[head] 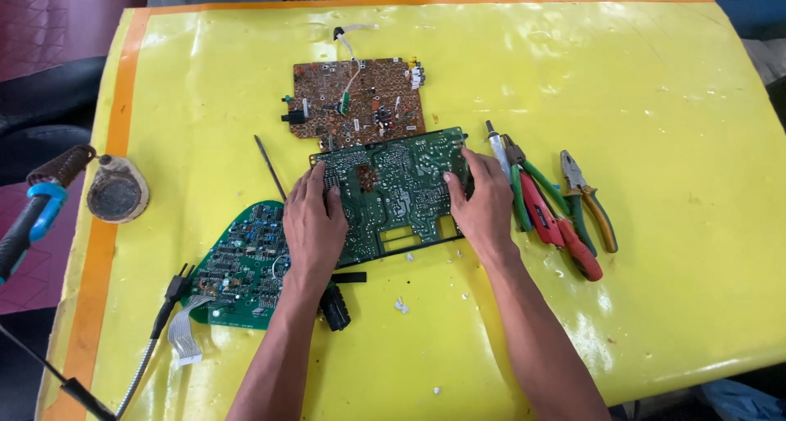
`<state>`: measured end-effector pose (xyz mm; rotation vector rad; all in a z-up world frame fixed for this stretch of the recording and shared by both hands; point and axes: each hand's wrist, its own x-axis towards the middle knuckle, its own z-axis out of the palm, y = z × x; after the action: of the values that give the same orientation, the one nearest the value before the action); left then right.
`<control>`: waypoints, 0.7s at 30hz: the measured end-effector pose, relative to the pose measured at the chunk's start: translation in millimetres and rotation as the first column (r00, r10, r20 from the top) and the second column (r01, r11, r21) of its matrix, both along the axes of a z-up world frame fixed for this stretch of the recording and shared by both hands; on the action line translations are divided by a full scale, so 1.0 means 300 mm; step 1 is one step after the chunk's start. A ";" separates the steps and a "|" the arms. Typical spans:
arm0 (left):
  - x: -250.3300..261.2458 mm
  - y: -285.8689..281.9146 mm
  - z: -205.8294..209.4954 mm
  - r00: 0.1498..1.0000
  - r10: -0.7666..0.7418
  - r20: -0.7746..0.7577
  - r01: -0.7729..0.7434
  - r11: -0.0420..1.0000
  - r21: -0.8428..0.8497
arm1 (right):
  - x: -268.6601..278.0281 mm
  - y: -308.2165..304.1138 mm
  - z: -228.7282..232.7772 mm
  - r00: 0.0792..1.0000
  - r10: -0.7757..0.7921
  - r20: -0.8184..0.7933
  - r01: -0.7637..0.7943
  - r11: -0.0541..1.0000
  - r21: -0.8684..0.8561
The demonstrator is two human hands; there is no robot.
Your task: The person uses a soldering iron and tweezers to work on a circuit board, then flips the board and applies a substance from a syringe-like tool to the surface.
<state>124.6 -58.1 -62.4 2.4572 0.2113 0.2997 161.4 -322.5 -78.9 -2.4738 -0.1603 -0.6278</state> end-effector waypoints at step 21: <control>-0.019 -0.032 -0.036 0.988 -0.083 0.129 0.047 0.965 0.259 | -0.065 -0.219 0.216 0.816 -0.344 -0.466 0.218 0.928 -0.303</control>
<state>119.0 -67.8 -73.2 2.6768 0.0325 0.4939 141.9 -388.2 -14.1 -2.8297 0.3725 -0.0360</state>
